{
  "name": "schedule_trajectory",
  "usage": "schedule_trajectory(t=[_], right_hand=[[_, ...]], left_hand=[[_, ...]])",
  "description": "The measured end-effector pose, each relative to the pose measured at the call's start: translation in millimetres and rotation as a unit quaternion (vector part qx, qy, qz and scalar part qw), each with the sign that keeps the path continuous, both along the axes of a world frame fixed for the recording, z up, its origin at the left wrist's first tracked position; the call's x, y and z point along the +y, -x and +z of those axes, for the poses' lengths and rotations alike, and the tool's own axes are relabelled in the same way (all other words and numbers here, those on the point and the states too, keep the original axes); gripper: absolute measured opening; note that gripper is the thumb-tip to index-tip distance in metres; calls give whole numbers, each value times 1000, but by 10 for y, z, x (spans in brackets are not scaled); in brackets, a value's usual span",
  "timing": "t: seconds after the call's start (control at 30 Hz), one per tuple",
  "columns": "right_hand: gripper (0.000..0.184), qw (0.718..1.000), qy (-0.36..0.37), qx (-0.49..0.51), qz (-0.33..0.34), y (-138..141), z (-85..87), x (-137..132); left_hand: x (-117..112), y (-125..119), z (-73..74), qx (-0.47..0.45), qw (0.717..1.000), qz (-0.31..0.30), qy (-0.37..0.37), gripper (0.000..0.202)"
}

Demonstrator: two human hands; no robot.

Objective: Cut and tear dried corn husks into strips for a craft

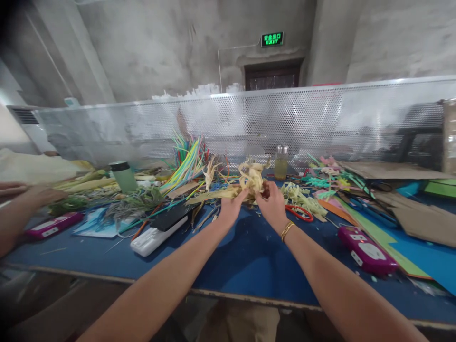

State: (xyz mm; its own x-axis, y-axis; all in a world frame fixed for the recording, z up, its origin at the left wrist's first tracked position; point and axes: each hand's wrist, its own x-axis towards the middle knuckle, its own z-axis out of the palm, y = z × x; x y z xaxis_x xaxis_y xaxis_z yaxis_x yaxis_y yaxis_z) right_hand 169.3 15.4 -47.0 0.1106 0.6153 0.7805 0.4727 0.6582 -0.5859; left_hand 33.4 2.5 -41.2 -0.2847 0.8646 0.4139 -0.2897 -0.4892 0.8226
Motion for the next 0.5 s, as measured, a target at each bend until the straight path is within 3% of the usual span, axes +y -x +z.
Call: schedule_trajectory(t=[0.17, 0.3, 0.4, 0.5], right_hand=[[26, 996, -26, -85, -12, 107, 47, -107], [34, 991, -27, -128, -22, 198, 91, -251], [26, 994, -13, -108, -26, 194, 145, -276], [23, 999, 43, -21, -4, 138, 158, -169]], left_hand=[[-62, -27, 111, 30, 997, 35, -61, 27], [-24, 3, 82, 46, 998, 20, -35, 12], [6, 21, 60, 25, 999, 14, -31, 12], [-1, 25, 86, -11, 999, 28, -9, 19]])
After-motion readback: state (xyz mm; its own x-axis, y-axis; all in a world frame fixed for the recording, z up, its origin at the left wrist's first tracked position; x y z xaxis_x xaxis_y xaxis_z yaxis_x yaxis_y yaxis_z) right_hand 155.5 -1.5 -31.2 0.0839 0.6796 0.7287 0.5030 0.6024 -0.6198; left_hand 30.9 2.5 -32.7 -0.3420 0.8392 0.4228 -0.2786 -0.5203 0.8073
